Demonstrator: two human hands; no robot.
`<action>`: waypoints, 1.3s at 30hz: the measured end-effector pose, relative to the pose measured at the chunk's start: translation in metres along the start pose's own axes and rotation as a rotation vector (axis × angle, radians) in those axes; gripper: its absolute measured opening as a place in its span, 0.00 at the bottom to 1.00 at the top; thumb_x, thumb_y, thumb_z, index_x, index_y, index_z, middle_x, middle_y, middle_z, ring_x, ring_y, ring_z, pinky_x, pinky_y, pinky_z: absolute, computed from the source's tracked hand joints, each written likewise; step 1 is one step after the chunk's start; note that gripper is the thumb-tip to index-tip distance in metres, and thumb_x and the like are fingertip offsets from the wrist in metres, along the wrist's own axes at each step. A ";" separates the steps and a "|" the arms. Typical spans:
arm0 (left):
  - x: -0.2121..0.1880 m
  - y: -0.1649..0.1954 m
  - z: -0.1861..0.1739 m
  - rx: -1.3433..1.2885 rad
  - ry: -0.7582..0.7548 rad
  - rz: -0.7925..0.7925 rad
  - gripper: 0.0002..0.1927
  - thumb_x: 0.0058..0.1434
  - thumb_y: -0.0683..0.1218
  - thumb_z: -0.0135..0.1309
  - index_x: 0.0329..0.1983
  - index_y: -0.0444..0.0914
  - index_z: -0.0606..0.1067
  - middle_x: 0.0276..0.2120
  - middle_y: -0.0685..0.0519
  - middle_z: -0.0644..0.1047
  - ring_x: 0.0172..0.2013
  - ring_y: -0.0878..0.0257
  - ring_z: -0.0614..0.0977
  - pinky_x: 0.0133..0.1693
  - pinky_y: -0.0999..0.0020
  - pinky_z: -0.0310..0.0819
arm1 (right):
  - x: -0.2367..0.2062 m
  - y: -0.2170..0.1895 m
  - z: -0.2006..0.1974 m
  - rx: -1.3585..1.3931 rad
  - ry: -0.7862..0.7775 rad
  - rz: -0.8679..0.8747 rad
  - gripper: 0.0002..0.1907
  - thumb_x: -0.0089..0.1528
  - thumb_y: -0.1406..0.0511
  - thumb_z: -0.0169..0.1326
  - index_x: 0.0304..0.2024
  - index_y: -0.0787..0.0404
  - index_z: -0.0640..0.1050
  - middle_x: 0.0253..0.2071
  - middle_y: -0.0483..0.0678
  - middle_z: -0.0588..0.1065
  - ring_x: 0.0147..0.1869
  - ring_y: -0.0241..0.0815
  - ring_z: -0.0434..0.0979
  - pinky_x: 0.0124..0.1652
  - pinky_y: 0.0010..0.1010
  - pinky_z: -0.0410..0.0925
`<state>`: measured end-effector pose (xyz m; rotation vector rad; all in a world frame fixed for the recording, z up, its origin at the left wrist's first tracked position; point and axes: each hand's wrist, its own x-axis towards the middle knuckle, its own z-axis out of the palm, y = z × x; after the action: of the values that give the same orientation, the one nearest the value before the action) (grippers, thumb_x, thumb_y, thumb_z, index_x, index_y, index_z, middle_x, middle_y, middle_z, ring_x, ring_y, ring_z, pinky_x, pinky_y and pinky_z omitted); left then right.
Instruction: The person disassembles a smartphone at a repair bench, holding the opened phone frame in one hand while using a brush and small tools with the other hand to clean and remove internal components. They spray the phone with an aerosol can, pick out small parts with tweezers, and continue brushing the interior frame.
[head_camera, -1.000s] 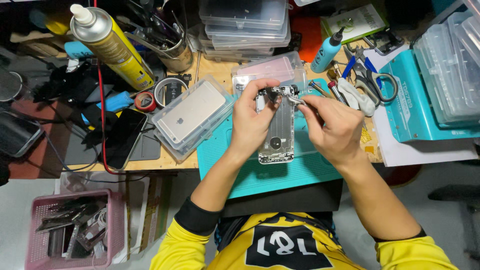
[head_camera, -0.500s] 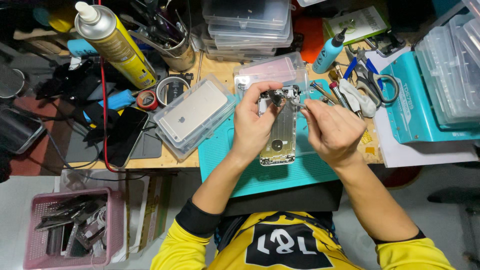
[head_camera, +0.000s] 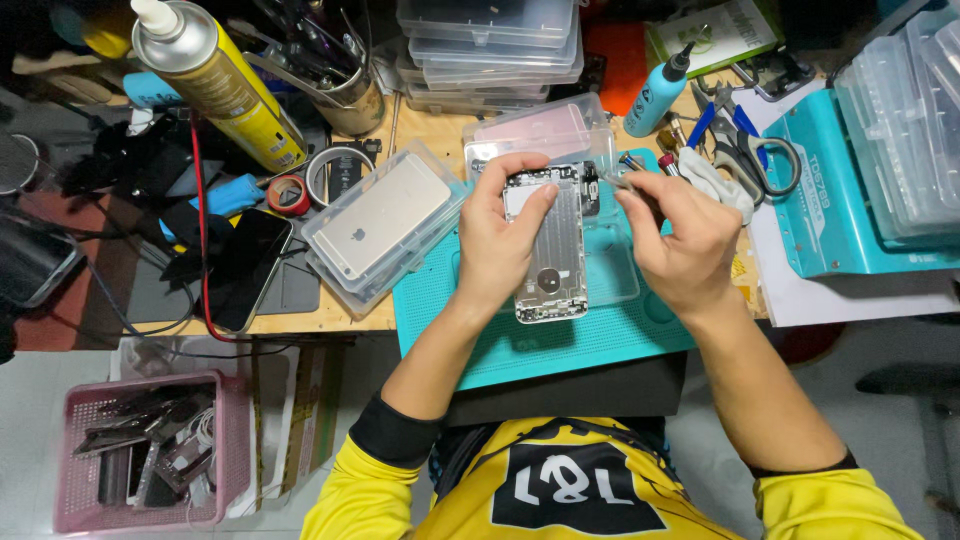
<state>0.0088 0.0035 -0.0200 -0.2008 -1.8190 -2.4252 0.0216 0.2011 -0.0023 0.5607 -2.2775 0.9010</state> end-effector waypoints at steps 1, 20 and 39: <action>0.000 0.000 -0.002 0.071 -0.004 0.050 0.13 0.67 0.38 0.57 0.54 0.33 0.74 0.47 0.52 0.78 0.46 0.67 0.78 0.50 0.71 0.74 | 0.000 0.001 0.000 0.052 -0.009 0.053 0.06 0.69 0.73 0.63 0.47 0.67 0.79 0.36 0.52 0.80 0.36 0.39 0.80 0.37 0.26 0.70; -0.022 0.000 -0.100 0.130 0.191 0.104 0.22 0.64 0.32 0.54 0.61 0.32 0.68 0.49 0.49 0.77 0.49 0.65 0.79 0.53 0.71 0.74 | 0.054 0.014 0.070 -0.115 -0.572 0.069 0.25 0.47 0.63 0.68 0.48 0.58 0.83 0.33 0.52 0.79 0.36 0.57 0.79 0.36 0.48 0.70; -0.022 0.006 -0.065 -0.070 0.053 -0.065 0.23 0.68 0.35 0.55 0.65 0.28 0.66 0.47 0.43 0.79 0.41 0.63 0.81 0.42 0.69 0.77 | 0.025 0.040 0.002 1.089 -0.154 0.738 0.05 0.66 0.73 0.61 0.38 0.64 0.76 0.25 0.35 0.65 0.23 0.25 0.55 0.25 0.21 0.49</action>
<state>0.0291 -0.0603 -0.0356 -0.0835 -1.7479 -2.5147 -0.0206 0.2227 -0.0053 0.1699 -1.9445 2.5677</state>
